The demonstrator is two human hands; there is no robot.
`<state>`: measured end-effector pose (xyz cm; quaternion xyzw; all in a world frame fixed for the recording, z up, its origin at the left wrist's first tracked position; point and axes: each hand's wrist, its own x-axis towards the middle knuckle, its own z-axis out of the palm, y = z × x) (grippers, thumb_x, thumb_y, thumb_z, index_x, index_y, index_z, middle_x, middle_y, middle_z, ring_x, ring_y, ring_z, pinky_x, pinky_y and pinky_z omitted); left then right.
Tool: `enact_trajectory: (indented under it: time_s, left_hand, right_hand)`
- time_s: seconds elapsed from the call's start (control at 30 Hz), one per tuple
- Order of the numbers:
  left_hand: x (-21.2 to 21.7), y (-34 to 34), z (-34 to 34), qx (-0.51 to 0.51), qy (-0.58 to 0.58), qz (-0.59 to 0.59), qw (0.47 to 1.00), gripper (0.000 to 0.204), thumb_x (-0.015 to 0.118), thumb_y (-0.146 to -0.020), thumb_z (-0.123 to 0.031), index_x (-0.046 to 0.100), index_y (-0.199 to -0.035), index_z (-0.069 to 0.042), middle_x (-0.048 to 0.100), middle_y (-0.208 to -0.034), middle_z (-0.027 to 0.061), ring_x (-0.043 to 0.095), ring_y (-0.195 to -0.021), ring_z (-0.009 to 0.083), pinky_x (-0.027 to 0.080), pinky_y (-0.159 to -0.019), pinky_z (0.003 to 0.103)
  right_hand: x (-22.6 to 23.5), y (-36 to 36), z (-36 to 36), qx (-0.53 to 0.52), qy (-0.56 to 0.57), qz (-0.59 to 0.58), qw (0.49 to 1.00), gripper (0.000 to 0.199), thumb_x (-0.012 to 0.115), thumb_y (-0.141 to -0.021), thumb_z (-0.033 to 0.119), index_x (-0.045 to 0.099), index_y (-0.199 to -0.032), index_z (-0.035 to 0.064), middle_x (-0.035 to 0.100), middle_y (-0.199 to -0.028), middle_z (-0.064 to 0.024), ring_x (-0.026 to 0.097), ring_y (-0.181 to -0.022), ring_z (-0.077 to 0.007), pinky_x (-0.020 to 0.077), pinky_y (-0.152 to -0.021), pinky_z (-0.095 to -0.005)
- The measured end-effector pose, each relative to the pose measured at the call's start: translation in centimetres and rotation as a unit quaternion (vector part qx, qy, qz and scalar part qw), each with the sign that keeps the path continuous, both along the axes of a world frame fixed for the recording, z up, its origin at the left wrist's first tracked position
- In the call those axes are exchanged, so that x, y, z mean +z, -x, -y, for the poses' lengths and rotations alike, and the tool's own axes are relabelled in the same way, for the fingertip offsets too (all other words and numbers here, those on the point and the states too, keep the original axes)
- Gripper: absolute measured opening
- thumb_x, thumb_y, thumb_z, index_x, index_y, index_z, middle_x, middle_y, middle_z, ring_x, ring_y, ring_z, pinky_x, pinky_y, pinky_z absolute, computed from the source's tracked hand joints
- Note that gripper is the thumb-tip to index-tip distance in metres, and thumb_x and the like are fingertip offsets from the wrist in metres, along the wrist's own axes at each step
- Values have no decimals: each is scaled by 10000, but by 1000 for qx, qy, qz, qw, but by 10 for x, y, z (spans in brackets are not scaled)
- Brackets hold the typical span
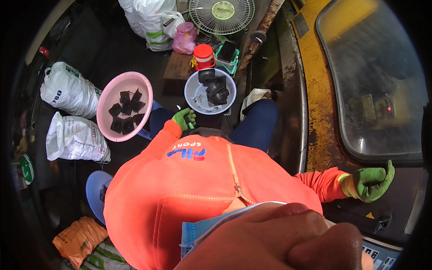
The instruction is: The person repeatedly picks up small black molded parts from a white bowl, wipes them with a cloth, and places them into a pink bowl. The process is repeated for multiple parts throughout the clip.
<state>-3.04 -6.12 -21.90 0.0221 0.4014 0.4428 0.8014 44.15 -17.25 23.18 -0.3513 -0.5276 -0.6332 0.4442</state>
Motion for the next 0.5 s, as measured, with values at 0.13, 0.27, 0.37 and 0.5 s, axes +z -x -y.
enact_trajectory:
  time_s: [0.13,0.27,0.37,0.5]
  left_hand:
    - [-3,-3,-2,-25,-5,21,999,222,533,-945,-280,555,-942,-59,587,-795,74,527,-642,198,459,-604,366]
    - [-6,-8,-1,-29,-68,33,997,209,529,-941,-278,552,-924,-71,567,-808,69,525,-670,211,462,-645,372]
    - [4,-11,-3,13,-42,45,998,296,543,-934,-330,555,-995,-41,556,-803,75,516,-681,210,452,-680,389]
    - [35,-16,-7,43,-20,42,998,415,513,-953,-396,533,-1167,-40,602,-898,113,540,-730,247,462,-720,419]
  right_hand:
    - [1,15,-4,-17,6,7,1000,195,499,-955,99,581,-950,-78,673,-845,-172,657,-715,-253,554,-675,-314]
    - [-20,53,-27,181,-24,-219,959,299,519,-974,268,608,-963,-17,619,-946,-132,576,-802,-286,452,-792,-437]
    - [-27,77,-46,261,17,-217,940,313,517,-970,261,603,-1006,-37,632,-976,-148,600,-834,-279,474,-793,-403]
    - [-46,93,-74,364,163,-230,888,342,513,-964,252,596,-1063,-64,648,-1015,-171,632,-877,-268,503,-794,-357]
